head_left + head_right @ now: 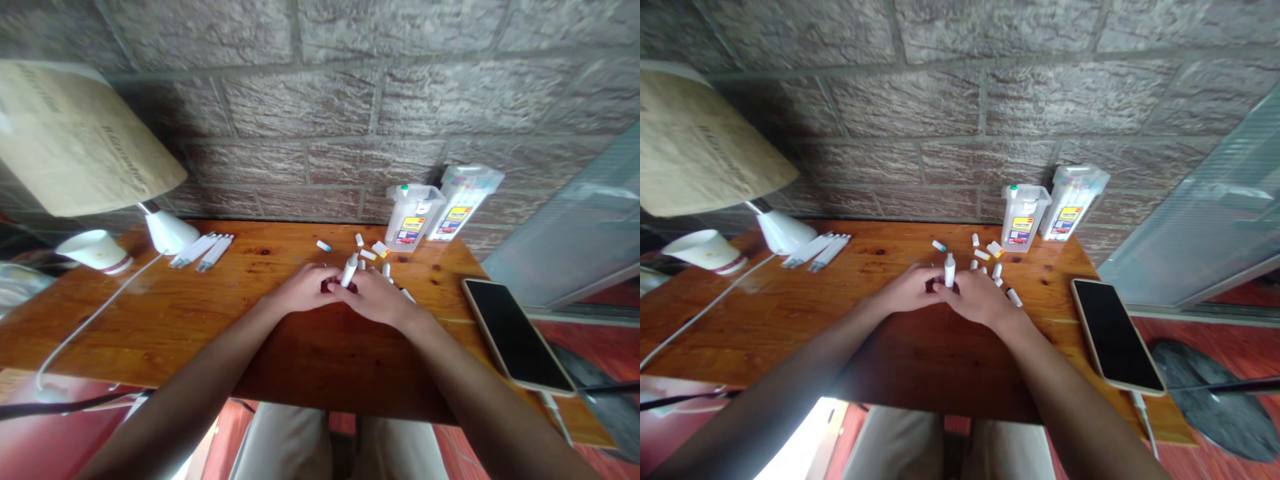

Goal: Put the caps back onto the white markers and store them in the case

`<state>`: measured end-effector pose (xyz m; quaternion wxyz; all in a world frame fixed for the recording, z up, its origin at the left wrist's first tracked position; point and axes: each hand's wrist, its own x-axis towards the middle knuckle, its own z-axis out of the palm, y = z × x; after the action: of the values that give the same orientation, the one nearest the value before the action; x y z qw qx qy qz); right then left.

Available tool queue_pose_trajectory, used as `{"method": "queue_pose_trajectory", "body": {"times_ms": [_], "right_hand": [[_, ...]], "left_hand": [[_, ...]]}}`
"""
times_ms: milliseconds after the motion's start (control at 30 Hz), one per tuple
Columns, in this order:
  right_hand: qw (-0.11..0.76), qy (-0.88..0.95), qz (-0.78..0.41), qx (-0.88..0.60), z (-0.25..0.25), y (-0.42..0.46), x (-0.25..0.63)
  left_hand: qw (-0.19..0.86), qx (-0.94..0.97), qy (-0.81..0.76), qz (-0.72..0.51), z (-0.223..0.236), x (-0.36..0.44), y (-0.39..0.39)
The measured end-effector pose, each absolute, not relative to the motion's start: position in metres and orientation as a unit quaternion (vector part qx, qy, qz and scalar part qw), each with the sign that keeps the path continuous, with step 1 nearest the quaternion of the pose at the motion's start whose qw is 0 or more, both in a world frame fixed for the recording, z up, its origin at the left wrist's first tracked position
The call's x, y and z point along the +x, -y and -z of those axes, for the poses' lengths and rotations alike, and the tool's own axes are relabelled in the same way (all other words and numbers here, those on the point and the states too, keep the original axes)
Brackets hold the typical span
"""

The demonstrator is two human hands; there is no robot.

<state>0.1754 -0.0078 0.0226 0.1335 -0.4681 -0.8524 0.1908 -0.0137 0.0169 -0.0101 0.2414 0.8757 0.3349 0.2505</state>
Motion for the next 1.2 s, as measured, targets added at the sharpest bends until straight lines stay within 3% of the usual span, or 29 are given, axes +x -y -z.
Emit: {"method": "queue_pose_trajectory", "body": {"times_ms": [1200], "right_hand": [[0.138, 0.863, -0.175, -0.453, -0.0215, 0.008, 0.1763]], "left_hand": [[0.222, 0.88, -0.336, -0.253, 0.0111, -0.0138, -0.0175]]}}
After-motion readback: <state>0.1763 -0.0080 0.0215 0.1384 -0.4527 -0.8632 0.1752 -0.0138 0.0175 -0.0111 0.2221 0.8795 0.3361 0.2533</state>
